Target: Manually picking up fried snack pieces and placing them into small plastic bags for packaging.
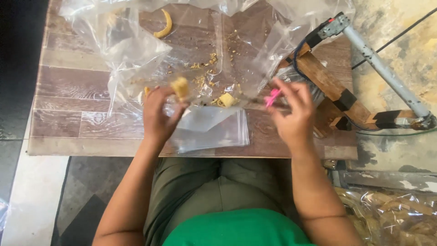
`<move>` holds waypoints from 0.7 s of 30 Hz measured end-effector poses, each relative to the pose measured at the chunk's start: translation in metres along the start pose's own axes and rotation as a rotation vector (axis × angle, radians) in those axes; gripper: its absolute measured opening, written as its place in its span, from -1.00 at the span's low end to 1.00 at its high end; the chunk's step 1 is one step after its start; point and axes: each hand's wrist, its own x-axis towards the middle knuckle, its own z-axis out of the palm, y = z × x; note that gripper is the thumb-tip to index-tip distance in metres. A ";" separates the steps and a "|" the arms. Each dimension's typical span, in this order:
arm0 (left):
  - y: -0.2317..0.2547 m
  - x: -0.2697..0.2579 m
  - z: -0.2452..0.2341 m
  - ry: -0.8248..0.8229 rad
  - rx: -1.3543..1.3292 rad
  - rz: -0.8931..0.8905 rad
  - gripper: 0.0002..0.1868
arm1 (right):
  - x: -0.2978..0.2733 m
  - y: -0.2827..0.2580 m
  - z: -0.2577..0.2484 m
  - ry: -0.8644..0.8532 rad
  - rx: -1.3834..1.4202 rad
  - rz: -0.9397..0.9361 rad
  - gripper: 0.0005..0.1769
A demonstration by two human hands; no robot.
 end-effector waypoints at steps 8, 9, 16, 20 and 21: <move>0.065 -0.003 -0.048 0.276 -1.214 -0.902 -0.51 | 0.008 -0.001 0.040 -0.692 -0.523 0.291 -0.39; 0.055 -0.012 -0.045 0.278 -1.213 -0.903 -0.51 | 0.005 0.000 0.042 -0.694 -0.521 0.289 -0.39; 0.036 -0.046 -0.014 0.152 -1.402 -1.073 -0.23 | -0.017 0.007 0.057 -0.708 -0.599 0.255 -0.61; 0.053 -0.032 -0.017 0.162 -1.310 -1.168 -0.11 | -0.009 0.007 0.060 -0.620 -0.525 0.236 -0.60; 0.049 -0.037 -0.014 0.172 -1.309 -1.161 -0.11 | -0.002 0.003 0.060 -0.617 -0.524 0.226 -0.60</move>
